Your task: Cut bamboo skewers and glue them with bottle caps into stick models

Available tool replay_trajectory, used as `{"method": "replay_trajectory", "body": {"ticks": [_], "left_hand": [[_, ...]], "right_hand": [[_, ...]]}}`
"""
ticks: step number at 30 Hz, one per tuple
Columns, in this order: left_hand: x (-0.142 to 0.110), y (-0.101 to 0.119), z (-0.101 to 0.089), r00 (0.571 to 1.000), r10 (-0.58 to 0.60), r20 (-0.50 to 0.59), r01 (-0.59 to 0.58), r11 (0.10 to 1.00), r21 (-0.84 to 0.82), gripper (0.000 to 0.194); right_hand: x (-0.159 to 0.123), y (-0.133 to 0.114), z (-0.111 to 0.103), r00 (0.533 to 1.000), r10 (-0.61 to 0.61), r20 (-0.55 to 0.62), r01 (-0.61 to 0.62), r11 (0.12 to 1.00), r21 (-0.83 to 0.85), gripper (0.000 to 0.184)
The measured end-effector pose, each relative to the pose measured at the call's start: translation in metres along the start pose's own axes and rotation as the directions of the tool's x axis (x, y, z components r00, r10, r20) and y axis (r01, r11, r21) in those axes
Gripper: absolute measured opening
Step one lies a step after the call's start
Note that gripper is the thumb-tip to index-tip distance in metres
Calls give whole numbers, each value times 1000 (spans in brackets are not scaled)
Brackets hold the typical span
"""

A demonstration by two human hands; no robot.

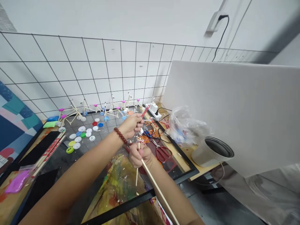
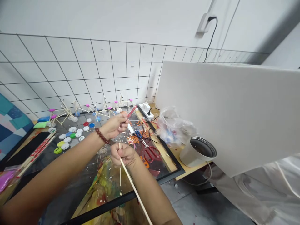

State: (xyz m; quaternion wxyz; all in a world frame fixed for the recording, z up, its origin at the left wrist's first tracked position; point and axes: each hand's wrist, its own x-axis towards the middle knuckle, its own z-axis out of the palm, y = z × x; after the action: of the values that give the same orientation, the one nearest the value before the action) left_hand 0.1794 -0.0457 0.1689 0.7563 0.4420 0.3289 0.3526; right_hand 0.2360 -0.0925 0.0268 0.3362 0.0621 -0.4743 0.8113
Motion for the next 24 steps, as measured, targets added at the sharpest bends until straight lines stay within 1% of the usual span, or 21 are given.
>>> {"method": "replay_trajectory", "body": {"ticks": [2, 3, 4, 5, 6, 7, 8, 9, 10, 11, 12, 13, 14, 15, 16, 18, 19, 20, 21, 22, 24], "left_hand": [[25, 9, 19, 996, -64, 64, 61, 996, 58, 15], [35, 12, 28, 992, -94, 82, 86, 991, 102, 11], [42, 13, 35, 993, -95, 75, 84, 986, 143, 6], [46, 14, 40, 998, -33, 57, 22, 983, 182, 4], [45, 13, 42, 997, 74, 31, -80, 971, 226, 11], [41, 11, 41, 979, 204, 9, -198, 940, 277, 19], [33, 8, 35, 944, 329, -1, -310, 889, 336, 26], [21, 4, 27, 902, 431, -5, -394, 828, 399, 30], [5, -1, 15, 872, 489, 1, -435, 773, 462, 30], [-12, -7, 2, 857, 515, -4, -439, 734, 518, 26], [-31, -14, -12, 849, 527, -30, -418, 706, 571, 21], [-51, -22, -26, 852, 520, -65, -379, 696, 610, 17], [-69, -30, -38, 854, 505, -124, -331, 712, 620, 15], [-86, -39, -49, 866, 466, -183, -279, 753, 596, 16], [-101, -48, -57, 896, 386, -219, -217, 813, 541, 20], [-122, -62, -65, 948, 190, -256, -81, 920, 383, 27], [-129, -68, -66, 960, 103, -260, -19, 952, 306, 29], [-132, -73, -65, 962, 45, -268, 24, 968, 250, 30], [-133, -77, -64, 960, 25, -279, 40, 974, 225, 29], [-132, -80, -62, 956, 42, -290, 29, 972, 234, 26], [-126, -86, -58, 952, 153, -265, -54, 937, 346, 16]], "right_hand": [[-3, -1, 0, 1000, 30, 7, -30, 1000, -6, 52], [-3, -2, 0, 999, 39, 2, -39, 999, -9, 51], [-3, -3, 1, 999, 45, -5, -45, 999, -11, 50], [-2, -4, 1, 999, 46, -15, -46, 999, -11, 49], [-1, -6, 2, 999, 43, -28, -44, 999, -11, 49], [0, -9, 2, 998, 36, -46, -37, 999, -9, 49], [0, -11, 3, 997, 26, -69, -27, 1000, -5, 50], [0, -14, 4, 995, 14, -97, -14, 1000, -2, 50], [0, -18, 5, 992, 3, -125, -3, 1000, 3, 49], [-1, -21, 7, 989, -1, -148, 3, 1000, 9, 47], [-1, -24, 9, 985, -6, -171, 9, 1000, 12, 45], [0, -26, 12, 980, -14, -200, 16, 1000, 8, 42], [1, -28, 15, 969, -27, -246, 23, 1000, -19, 39], [3, -28, 19, 945, -60, -321, 35, 996, -83, 39], [6, -27, 23, 915, -93, -392, 37, 988, -148, 40], [13, -23, 29, 854, -130, -504, 8, 971, -237, 44], [16, -19, 30, 831, -134, -539, -9, 967, -254, 46], [19, -16, 31, 814, -137, -564, -17, 966, -259, 47], [22, -12, 32, 799, -147, -583, -11, 966, -258, 48], [24, -8, 31, 785, -165, -598, 8, 967, -256, 48], [27, -2, 28, 756, -204, -622, 52, 966, -254, 48]]}}
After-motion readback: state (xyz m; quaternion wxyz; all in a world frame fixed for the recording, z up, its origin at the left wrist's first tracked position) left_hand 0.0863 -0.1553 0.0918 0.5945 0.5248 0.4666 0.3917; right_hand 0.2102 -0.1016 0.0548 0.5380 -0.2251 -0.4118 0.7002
